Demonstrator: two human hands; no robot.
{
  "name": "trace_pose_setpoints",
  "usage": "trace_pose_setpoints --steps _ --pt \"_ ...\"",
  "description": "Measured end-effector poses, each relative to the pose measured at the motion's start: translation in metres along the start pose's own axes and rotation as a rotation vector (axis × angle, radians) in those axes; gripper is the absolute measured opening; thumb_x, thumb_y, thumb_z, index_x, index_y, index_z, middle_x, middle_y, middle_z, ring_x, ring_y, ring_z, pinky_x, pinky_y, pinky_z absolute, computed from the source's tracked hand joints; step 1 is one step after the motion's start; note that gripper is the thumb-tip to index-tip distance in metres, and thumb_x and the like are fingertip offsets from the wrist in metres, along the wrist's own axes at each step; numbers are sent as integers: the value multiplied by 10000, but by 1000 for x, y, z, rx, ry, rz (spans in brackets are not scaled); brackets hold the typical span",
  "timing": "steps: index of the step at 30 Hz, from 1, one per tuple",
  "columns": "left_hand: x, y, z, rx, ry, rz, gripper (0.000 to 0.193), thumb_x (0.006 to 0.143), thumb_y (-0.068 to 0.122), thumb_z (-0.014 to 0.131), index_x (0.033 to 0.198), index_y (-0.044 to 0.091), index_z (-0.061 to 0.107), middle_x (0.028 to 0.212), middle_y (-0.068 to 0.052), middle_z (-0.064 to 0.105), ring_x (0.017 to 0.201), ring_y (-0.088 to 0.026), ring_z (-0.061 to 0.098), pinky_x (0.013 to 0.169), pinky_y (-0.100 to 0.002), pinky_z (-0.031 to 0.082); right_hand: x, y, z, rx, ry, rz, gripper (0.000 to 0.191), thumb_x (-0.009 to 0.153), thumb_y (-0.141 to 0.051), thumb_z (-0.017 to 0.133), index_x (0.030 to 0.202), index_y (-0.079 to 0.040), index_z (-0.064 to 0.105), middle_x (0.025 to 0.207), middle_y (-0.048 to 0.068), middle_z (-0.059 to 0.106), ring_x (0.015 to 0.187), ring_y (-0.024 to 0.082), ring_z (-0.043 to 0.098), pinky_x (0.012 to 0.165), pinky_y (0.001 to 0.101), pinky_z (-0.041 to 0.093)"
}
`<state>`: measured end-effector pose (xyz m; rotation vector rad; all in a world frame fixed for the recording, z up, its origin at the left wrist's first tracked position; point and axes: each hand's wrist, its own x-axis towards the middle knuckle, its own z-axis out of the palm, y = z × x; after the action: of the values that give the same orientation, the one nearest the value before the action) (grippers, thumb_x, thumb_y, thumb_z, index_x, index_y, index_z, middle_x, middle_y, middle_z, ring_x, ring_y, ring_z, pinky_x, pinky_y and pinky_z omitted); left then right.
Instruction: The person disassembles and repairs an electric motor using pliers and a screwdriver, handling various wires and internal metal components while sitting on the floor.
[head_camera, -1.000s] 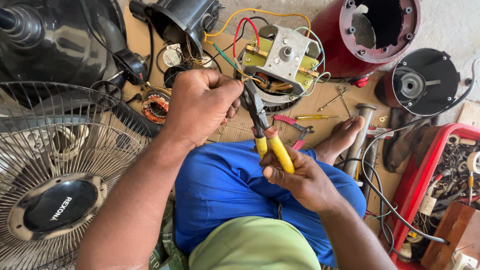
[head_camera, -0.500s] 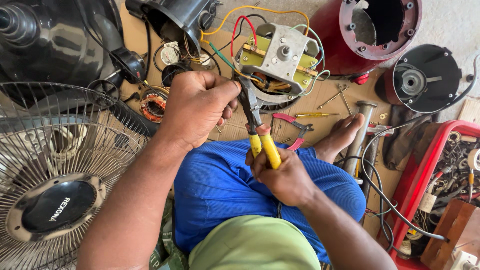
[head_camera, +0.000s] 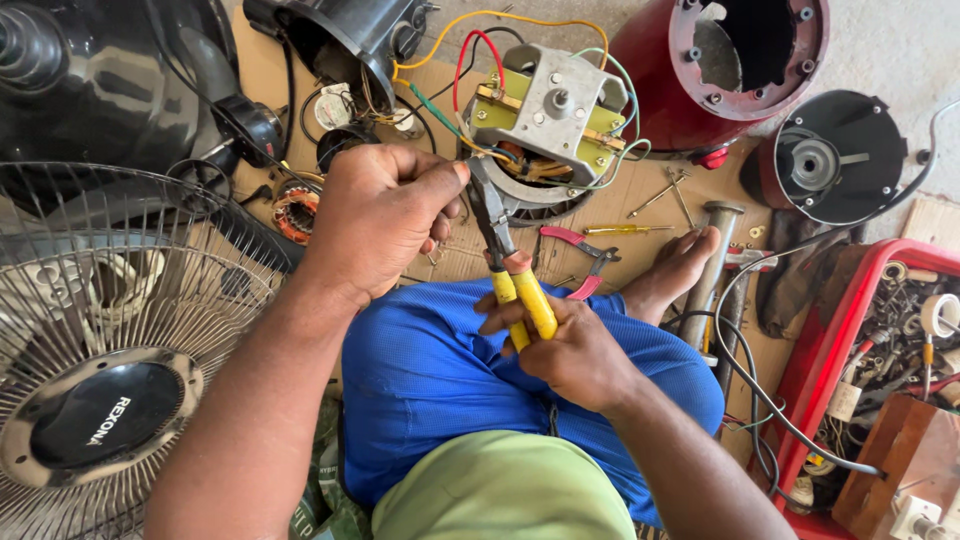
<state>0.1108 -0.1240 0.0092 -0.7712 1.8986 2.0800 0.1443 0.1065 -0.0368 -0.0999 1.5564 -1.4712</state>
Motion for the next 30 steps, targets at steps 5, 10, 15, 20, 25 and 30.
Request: trace_pose_setpoints --steps 5,10,15,20,25,30 --pt "0 -1 0 14 4 -2 185 914 152 700 874 -28 720 680 -33 673 506 -63 571 422 -229 449 5 18 6 -84 92 -73 127 681 99 625 731 -15 648 983 72 670 941 179 640 810 307 539" --pt "-2 -5 -1 179 16 160 148 943 103 697 920 -40 722 706 -51 684 547 -73 609 458 -240 492 4 26 3 22 47 -84 123 682 114 603 676 -7 621 896 87 638 834 179 603 693 299 510" --pt "-1 -13 2 177 -29 334 158 973 44 658 1086 -37 731 887 -44 764 740 -76 738 664 -239 656 -2 23 1 125 24 5 114 673 105 622 681 -8 638 889 103 647 729 162 602 611 285 511" --pt "1 -22 4 246 2 439 148 991 36 659 1082 -47 741 896 -65 780 766 -93 753 712 -243 642 -3 22 0 209 -9 11 104 684 103 616 683 2 642 912 114 638 720 163 598 602 287 509" --pt "5 -23 -2 130 -47 357 166 998 58 663 1096 -47 747 916 -69 775 783 -104 733 748 -267 633 -4 20 -3 262 -86 -10 100 691 113 621 718 18 633 903 134 633 722 173 599 614 291 506" --pt "0 -25 -5 -90 -139 243 243 1007 85 618 1194 -41 707 1021 -80 757 878 -128 738 848 -293 637 -9 18 -4 365 -112 7 162 690 105 598 821 41 667 895 138 627 699 181 579 615 292 486"
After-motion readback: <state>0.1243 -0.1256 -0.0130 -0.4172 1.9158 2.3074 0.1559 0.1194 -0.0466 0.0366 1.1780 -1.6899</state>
